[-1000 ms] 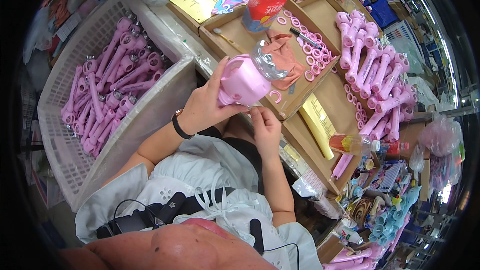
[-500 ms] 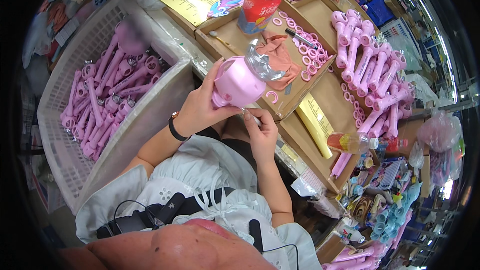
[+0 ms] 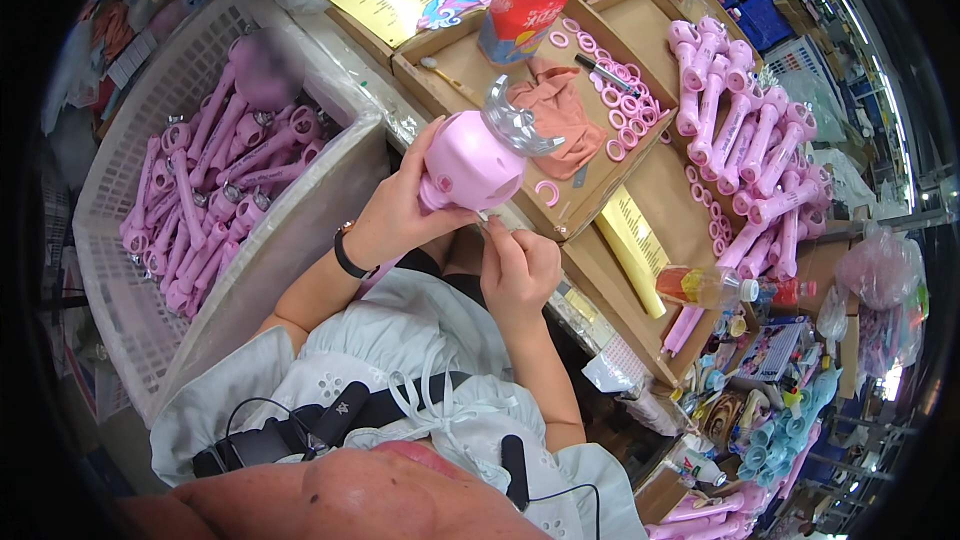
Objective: The person assembles pink light-up wands by inserting a crown-shaped top into the handle, testing the light, and writing on the handle with a marker. They repeat this process for multiple wands, occasionally checking a yellow paper list.
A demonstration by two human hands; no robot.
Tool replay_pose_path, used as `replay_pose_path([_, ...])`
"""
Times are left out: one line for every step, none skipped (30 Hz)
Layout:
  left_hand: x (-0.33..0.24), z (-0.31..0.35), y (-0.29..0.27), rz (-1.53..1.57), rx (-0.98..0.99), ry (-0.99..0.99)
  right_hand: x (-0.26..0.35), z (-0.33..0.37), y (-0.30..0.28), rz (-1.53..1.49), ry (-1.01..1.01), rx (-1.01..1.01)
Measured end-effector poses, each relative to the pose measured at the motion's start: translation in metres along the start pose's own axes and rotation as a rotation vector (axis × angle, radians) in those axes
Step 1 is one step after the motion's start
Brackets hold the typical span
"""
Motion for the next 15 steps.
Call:
replay_pose_path([0.000, 0.000, 0.000, 0.001, -0.004, -0.002, 0.000, 0.000, 0.001, 0.007, 0.004, 0.015])
replay_pose_path([0.003, 0.000, 0.000, 0.000, -0.001, -0.028, -0.022, 0.003, 0.011, -0.188, 0.240, 0.106])
replay_pose_path([0.001, 0.000, 0.000, -0.005, 0.000, -0.022, -0.040, 0.014, 0.027, -0.376, 0.491, 0.222])
replay_pose_path([0.003, 0.001, 0.001, -0.013, 0.006, -0.037, -0.049, 0.030, 0.046, -0.575, 0.720, 0.366])
replay_pose_path([0.004, 0.001, 0.001, -0.008, 0.009, -0.052, -0.052, 0.037, 0.052, -0.728, 0.847, 0.374])
replay_pose_path([0.004, 0.002, 0.002, -0.020, 0.018, -0.056, -0.049, 0.045, 0.060, -0.895, 0.949, 0.408])
replay_pose_path([0.004, 0.001, 0.002, -0.018, 0.024, -0.059, -0.051, 0.052, 0.064, -1.031, 1.078, 0.370])
replay_pose_path([0.005, 0.001, 0.002, -0.017, 0.028, -0.062, -0.047, 0.041, 0.059, -0.891, 0.914, 0.394])
replay_pose_path([0.004, 0.000, 0.001, 0.008, 0.028, -0.051, -0.045, 0.031, 0.050, -0.756, 0.774, 0.359])
replay_pose_path([0.004, -0.002, 0.000, 0.034, 0.028, -0.041, -0.041, 0.022, 0.042, -0.620, 0.635, 0.321])
replay_pose_path([0.006, -0.003, 0.000, 0.065, 0.031, -0.050, -0.028, 0.010, 0.032, -0.525, 0.419, 0.277])
replay_pose_path([0.007, -0.004, -0.001, 0.101, 0.034, -0.041, -0.021, 0.005, 0.026, -0.406, 0.302, 0.242])
replay_pose_path([0.009, -0.005, -0.001, 0.142, 0.040, -0.050, -0.021, 0.004, 0.025, -0.335, 0.278, 0.246])
replay_pose_path([0.012, -0.006, -0.001, 0.179, 0.046, -0.067, -0.017, 0.001, 0.023, -0.290, 0.211, 0.227])
replay_pose_path([0.011, -0.005, -0.001, 0.176, 0.041, -0.055, -0.016, 0.000, 0.021, -0.236, 0.191, 0.217])
Point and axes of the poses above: each hand's wrist, its own z-axis away from the middle knuckle, its own y-axis out of the palm, x = y × z, the point moved 10 cm from there along -z, towards the middle knuckle, and after that the axes turned 9 degrees about z, right-handed, at the moved point
